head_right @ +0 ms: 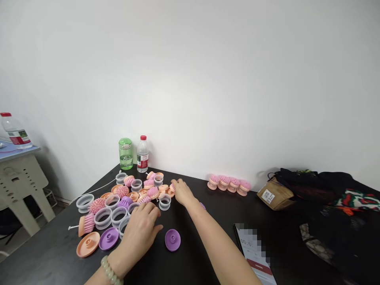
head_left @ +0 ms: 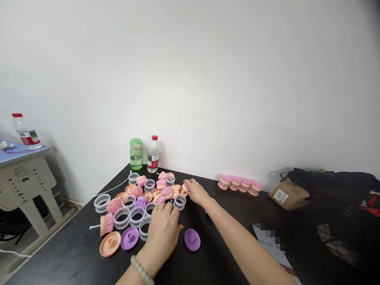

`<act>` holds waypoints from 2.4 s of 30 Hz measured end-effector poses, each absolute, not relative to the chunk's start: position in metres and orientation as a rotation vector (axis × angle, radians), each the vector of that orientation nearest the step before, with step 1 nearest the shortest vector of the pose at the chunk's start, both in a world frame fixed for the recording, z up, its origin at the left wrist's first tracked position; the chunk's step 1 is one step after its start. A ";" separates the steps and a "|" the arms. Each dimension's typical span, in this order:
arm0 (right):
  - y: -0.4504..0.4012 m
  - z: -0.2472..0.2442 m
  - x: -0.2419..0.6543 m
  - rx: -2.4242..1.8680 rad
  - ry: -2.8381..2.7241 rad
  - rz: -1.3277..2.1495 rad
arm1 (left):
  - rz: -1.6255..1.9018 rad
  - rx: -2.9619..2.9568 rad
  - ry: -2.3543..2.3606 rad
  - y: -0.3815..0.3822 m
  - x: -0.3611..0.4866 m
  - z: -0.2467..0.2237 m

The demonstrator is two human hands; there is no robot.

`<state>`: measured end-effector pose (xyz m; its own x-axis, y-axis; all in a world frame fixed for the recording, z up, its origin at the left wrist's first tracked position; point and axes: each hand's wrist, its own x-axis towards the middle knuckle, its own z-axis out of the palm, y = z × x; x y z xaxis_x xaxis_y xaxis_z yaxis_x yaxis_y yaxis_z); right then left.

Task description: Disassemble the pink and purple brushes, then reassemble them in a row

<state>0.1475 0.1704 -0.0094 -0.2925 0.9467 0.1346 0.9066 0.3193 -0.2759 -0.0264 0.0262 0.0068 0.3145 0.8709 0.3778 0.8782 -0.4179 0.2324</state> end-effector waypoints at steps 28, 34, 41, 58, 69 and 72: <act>0.111 -0.002 0.121 -1.260 -2.050 0.647 | -0.828 -2.399 -1.910 0.037 -0.041 0.007; 0.074 0.002 0.136 -1.140 -1.695 0.991 | -1.153 -2.547 -1.768 0.037 -0.036 -0.001; 0.003 0.004 0.171 -0.942 -1.318 1.229 | -1.644 -2.995 -1.386 0.010 -0.021 0.012; -0.034 -0.007 0.186 -0.885 -1.343 0.961 | -1.911 -3.208 -0.899 -0.004 -0.014 0.016; -0.038 0.010 0.185 -0.895 -1.502 0.744 | -1.999 -3.194 -0.897 -0.004 -0.015 0.017; -0.038 0.012 0.185 -0.876 -1.550 0.699 | -2.051 -3.235 -0.970 -0.003 -0.014 0.015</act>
